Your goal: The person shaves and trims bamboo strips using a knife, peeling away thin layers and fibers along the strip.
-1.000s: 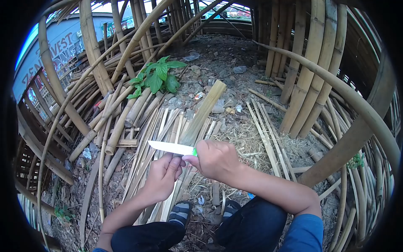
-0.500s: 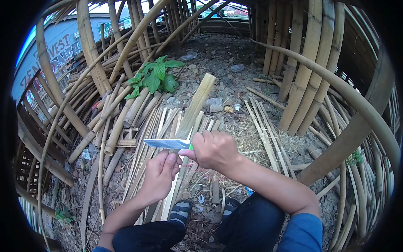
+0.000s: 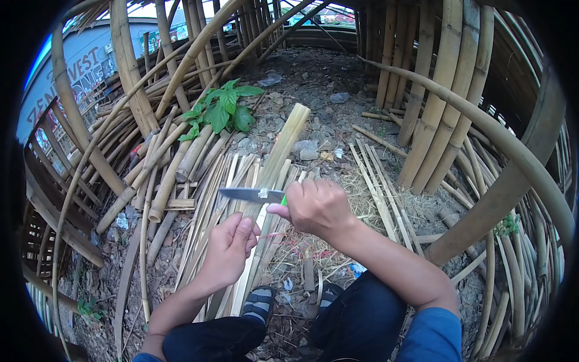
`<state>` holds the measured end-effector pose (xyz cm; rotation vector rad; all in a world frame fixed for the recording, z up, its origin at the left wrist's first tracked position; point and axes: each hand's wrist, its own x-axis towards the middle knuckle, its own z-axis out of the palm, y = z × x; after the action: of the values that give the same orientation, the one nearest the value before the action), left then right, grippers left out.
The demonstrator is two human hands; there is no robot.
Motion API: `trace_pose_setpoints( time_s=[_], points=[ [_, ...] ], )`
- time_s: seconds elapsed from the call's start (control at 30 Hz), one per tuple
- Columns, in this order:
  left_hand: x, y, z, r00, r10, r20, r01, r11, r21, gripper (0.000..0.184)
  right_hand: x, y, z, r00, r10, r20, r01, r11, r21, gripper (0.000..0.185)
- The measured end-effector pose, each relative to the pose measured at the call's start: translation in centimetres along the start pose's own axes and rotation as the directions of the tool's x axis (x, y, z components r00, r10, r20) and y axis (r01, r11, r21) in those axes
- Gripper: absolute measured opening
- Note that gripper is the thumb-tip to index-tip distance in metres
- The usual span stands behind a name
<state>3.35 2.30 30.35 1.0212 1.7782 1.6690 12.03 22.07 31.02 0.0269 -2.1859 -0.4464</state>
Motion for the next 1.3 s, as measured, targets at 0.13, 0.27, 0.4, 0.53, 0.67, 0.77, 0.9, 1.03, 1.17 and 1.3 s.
trace_pose_setpoints(
  time_s=[0.13, 0.27, 0.4, 0.53, 0.67, 0.77, 0.9, 1.03, 1.17, 1.3],
  points=[
    [-1.8, -1.3, -3.3, 0.988, -0.053, -0.147, 0.06, 0.997, 0.044, 0.031, -3.6, 8.9, 0.0, 0.639, 0.767, 0.059, -0.762, 0.642, -0.081, 0.064],
    [-1.8, -1.3, -3.1, 0.994, -0.025, -0.106, 0.04, 0.99, 0.136, 0.031, -3.9, 7.5, 0.3, 0.587, 0.794, 0.16, -0.8, 0.599, -0.038, 0.063],
    [-1.0, -1.4, -2.6, 0.993, -0.004, -0.119, 0.024, 0.986, 0.163, 0.031, -1.8, 4.8, -1.1, 0.679, 0.712, 0.178, -0.729, 0.625, 0.281, 0.055],
    [-0.7, -1.3, -2.3, 0.994, -0.068, -0.091, 0.078, 0.99, 0.119, 0.03, -1.2, 2.2, -1.1, 0.868, 0.433, 0.243, -0.497, 0.74, 0.454, 0.046],
    [-0.8, -0.5, -1.7, 0.997, -0.066, -0.045, 0.073, 0.983, 0.169, 0.029, -0.2, -1.0, -0.6, 0.921, 0.251, 0.297, -0.382, 0.722, 0.576, 0.042],
    [-0.7, -0.8, -1.0, 0.996, 0.033, -0.077, -0.016, 0.976, 0.216, 0.028, 0.1, -3.1, -0.5, 0.929, 0.159, 0.334, -0.351, 0.667, 0.658, 0.039],
    [-0.8, -0.2, -0.9, 0.997, 0.026, -0.074, -0.005, 0.965, 0.263, 0.027, 0.3, -3.9, -0.1, 0.943, 0.132, 0.307, -0.3, 0.738, 0.605, 0.037],
    [-1.0, -0.1, -0.7, 0.993, 0.06, -0.105, -0.026, 0.952, 0.305, 0.028, 0.6, -3.6, 0.3, 0.986, 0.097, 0.138, -0.153, 0.859, 0.488, 0.038],
    [-1.3, 0.0, -0.6, 0.989, 0.087, -0.123, -0.047, 0.954, 0.296, 0.031, 0.4, -3.1, 1.0, 0.996, 0.064, 0.059, -0.084, 0.89, 0.449, 0.039],
    [-1.2, 0.0, -0.6, 0.988, 0.09, -0.123, -0.049, 0.951, 0.304, 0.03, 0.6, -2.4, 1.1, 0.999, 0.005, 0.037, -0.019, 0.932, 0.361, 0.043]
  ],
)
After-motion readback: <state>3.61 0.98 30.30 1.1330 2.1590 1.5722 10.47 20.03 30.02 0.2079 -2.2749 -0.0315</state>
